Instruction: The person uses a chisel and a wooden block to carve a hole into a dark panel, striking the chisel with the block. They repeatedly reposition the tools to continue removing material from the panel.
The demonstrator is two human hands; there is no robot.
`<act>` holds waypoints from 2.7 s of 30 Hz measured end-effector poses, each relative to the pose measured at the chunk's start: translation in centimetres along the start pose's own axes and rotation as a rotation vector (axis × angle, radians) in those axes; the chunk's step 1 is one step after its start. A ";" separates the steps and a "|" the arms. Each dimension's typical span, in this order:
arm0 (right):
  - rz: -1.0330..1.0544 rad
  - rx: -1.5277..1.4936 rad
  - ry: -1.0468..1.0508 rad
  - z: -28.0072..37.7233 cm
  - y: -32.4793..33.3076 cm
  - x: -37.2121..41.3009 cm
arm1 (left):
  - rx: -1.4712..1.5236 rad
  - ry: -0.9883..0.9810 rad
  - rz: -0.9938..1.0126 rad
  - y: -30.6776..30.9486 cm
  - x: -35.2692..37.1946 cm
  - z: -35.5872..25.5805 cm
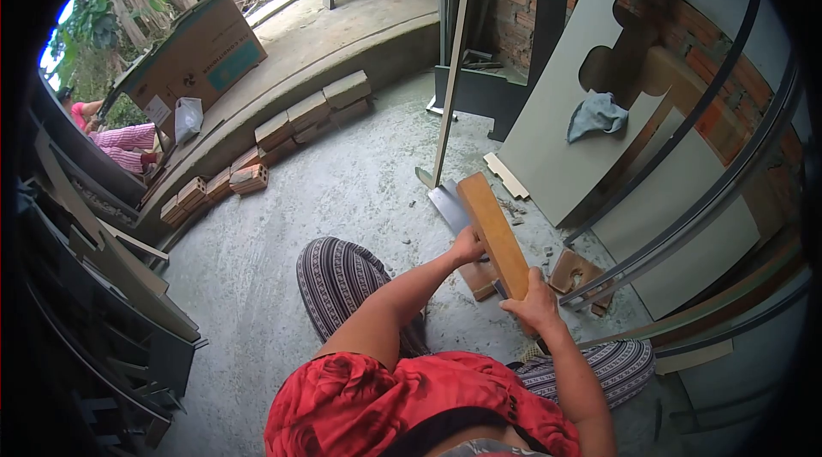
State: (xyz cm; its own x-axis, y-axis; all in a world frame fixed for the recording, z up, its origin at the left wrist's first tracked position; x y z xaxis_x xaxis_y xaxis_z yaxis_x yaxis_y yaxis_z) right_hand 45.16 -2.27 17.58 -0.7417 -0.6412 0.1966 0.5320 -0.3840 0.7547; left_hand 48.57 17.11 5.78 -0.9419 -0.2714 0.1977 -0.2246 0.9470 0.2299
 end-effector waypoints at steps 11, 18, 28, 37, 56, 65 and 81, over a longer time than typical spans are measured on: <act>-0.055 -0.967 -0.053 -1.7 -2.4 -0.4 | -0.022 -0.034 0.026 -0.1 -0.8 -0.2; -0.129 -0.584 -0.186 -8.1 -3.6 -1.4 | 0.046 0.035 0.064 -0.2 -0.9 0.3; 0.184 0.073 -0.384 -10.9 -6.9 -0.8 | 0.190 0.120 0.066 0.8 -0.4 -0.3; 0.309 0.162 -0.433 -14.5 -9.2 -0.1 | 0.243 0.149 0.079 2.3 -0.7 0.0; 0.313 0.073 -0.458 -18.6 -11.7 -0.1 | 0.375 0.290 0.169 3.4 -2.4 3.0; 0.318 0.059 -0.459 -18.9 -11.7 0.0 | 0.417 0.403 0.171 4.2 -2.9 3.7; 0.290 0.009 -0.439 -18.5 -11.5 -0.5 | 0.464 0.485 0.007 6.5 -5.8 6.3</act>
State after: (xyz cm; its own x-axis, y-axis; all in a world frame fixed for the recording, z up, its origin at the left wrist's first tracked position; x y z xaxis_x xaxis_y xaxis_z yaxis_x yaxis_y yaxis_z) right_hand 46.95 -9.80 -2.81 -0.6669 -0.3806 0.6406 0.7388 -0.2251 0.6353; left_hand 51.03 25.92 0.15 -0.7492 -0.2087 0.6287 -0.4048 0.8955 -0.1851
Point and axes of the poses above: each hand's wrist, its own x-axis away from the middle knuckle, its own y-axis out of the back of the hand, z = x × y, the point moved 10 cm from there along -x, towards the middle knuckle, and after that the axes turned 6 degrees about y, right-handed, at the moved point
